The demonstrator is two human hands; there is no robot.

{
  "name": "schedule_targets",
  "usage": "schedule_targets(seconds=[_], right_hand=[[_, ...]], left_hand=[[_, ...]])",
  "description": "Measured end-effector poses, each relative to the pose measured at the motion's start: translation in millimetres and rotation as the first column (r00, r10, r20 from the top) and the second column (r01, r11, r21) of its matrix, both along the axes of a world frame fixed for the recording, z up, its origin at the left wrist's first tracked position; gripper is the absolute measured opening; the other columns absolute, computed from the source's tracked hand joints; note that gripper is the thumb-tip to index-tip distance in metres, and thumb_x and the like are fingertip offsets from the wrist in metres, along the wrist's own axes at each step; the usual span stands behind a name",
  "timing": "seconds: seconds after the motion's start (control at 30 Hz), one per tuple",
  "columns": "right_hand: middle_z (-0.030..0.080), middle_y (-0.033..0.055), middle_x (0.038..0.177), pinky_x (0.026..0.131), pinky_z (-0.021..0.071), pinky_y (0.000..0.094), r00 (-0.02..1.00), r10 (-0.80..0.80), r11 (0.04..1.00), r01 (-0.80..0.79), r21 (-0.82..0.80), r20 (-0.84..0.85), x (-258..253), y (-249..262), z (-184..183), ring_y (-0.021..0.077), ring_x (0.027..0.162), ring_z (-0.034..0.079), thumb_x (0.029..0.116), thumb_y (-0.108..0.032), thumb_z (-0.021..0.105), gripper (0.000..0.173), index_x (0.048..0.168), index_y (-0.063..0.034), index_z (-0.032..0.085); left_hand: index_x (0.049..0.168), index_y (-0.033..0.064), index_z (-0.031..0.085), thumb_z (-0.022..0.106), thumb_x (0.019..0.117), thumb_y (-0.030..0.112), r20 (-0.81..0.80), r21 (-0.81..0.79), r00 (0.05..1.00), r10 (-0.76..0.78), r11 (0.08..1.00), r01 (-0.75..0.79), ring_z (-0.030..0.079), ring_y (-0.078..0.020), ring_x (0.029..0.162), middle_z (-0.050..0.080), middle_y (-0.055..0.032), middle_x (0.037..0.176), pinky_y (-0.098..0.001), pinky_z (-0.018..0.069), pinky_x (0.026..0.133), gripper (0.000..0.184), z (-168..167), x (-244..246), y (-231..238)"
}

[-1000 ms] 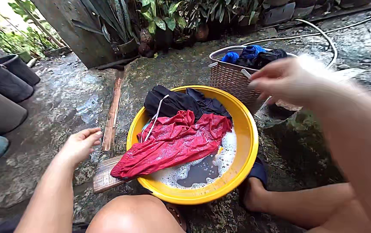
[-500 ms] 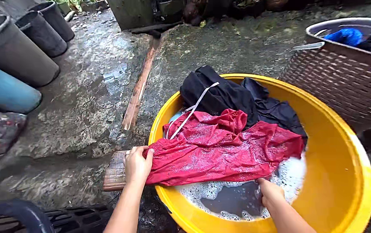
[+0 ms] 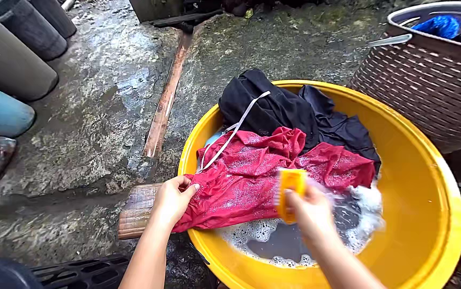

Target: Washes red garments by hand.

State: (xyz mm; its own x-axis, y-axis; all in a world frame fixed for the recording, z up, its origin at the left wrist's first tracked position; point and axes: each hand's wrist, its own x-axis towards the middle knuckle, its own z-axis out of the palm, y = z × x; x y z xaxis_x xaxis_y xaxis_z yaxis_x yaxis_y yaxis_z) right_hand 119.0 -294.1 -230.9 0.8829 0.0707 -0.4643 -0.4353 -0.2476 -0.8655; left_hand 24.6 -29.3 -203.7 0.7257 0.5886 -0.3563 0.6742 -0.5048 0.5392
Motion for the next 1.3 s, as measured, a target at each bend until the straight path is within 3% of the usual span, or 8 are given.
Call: schedule_targets(seconds=[0.1, 0.2, 0.33, 0.67, 0.8, 1.07, 1.17, 1.3], right_hand=[[0.072, 0.0133, 0.093, 0.071, 0.0628, 0.0397, 0.958, 0.284, 0.935, -0.27, 0.228, -0.032, -24, 70, 29, 0.0213, 0.077, 0.073, 0.0919, -0.009, 0.072, 0.043, 0.13, -0.0001, 0.054], [0.069, 0.0115, 0.094, 0.075, 0.0599, 0.0418, 0.897, 0.438, 0.887, -0.442, 0.132, 0.061, -36, 119, 30, 0.0213, 0.082, 0.07, 0.089, -0.017, 0.078, 0.052, 0.133, -0.0032, 0.054], [0.056, 0.0169, 0.142, 0.108, 0.0468, 0.0525, 0.73, 0.666, 0.745, -0.644, -0.172, 0.149, -41, 135, 7, 0.0329, 0.131, 0.055, 0.0904, -0.03, 0.076, 0.062, 0.145, -0.0082, 0.054], [0.071, 0.0145, 0.107, 0.076, 0.0612, 0.0427, 0.457, 0.545, 0.787, -0.568, -0.241, 0.703, -87, 145, 16, 0.0278, 0.094, 0.072, 0.0821, -0.031, 0.08, 0.057, 0.131, -0.0061, 0.067], [0.07, 0.0216, 0.121, 0.089, 0.0586, 0.0532, 0.543, 0.765, 0.636, -0.549, -0.542, 0.347, -63, 86, -47, 0.0368, 0.109, 0.07, 0.0898, -0.036, 0.071, 0.057, 0.137, -0.0046, 0.064], [0.061, 0.0343, 0.128, 0.094, 0.05, 0.0675, 0.954, 0.285, 0.61, -0.252, -0.751, -0.088, 66, -54, -66, 0.0505, 0.116, 0.063, 0.0979, -0.036, 0.069, 0.068, 0.147, 0.0023, 0.043], [0.067, 0.0268, 0.12, 0.09, 0.0559, 0.0608, 0.898, 0.434, 0.78, -0.335, -0.528, 0.071, 7, 23, -20, 0.0416, 0.105, 0.069, 0.0933, -0.037, 0.072, 0.07, 0.146, 0.0017, 0.046], [0.065, 0.0209, 0.131, 0.095, 0.0549, 0.0526, 0.547, 0.82, 0.556, -0.694, -0.458, 0.166, -56, 96, -7, 0.0359, 0.115, 0.067, 0.0944, -0.047, 0.067, 0.068, 0.15, -0.0089, 0.052]], left_hand=[[0.104, 0.0075, 0.065, 0.063, 0.1029, 0.022, 0.068, -0.272, 0.997, 0.031, 0.962, -0.011, 0.065, -0.011, 0.071, 0.069, -0.0019, 0.077, -0.0341, 0.0534, 0.071, 0.015, 3, 4, -5], [0.125, 0.0035, 0.062, 0.046, 0.1084, 0.011, 0.095, -0.5, 0.988, 0.125, 0.864, -0.061, 0.07, -0.0128, 0.092, 0.072, -0.007, 0.101, -0.0346, 0.0574, 0.086, 0.024, -5, -2, -4], [0.126, 0.0011, 0.064, 0.04, 0.1105, 0.013, 0.088, -0.53, 0.944, 0.317, 0.818, -0.225, 0.069, -0.0158, 0.099, 0.072, -0.0107, 0.109, -0.0371, 0.0566, 0.091, 0.031, -19, -17, 1], [0.098, 0.0141, 0.057, 0.012, 0.1125, 0.033, 0.288, -0.877, 0.368, 0.884, 0.398, -0.27, 0.068, -0.0051, 0.068, 0.068, 0.0026, 0.073, -0.0254, 0.0591, 0.062, 0.051, 4, -34, -19], [0.113, 0.0091, 0.061, 0.025, 0.1116, 0.035, 0.231, -0.923, 0.391, 0.891, 0.328, -0.201, 0.073, -0.0183, 0.092, 0.073, -0.0073, 0.097, -0.0424, 0.062, 0.081, 0.044, -15, -45, 1], [0.114, 0.0103, 0.061, 0.028, 0.1123, 0.033, 0.301, -0.883, 0.432, 0.85, 0.42, -0.21, 0.073, -0.0155, 0.095, 0.073, -0.0053, 0.1, -0.0398, 0.0619, 0.083, 0.04, -11, -50, 5], [0.123, 0.0135, 0.057, 0.023, 0.1128, 0.034, 0.271, -0.897, 0.557, 0.785, 0.416, -0.15, 0.071, -0.0142, 0.101, 0.072, -0.0037, 0.107, -0.0386, 0.0608, 0.088, 0.041, -14, -44, -2], [0.125, 0.0114, 0.057, 0.027, 0.1123, 0.033, 0.282, -0.86, 0.559, 0.78, 0.464, -0.212, 0.072, -0.0168, 0.098, 0.073, -0.0058, 0.106, -0.0418, 0.0618, 0.084, 0.039, 0, -41, -1]])
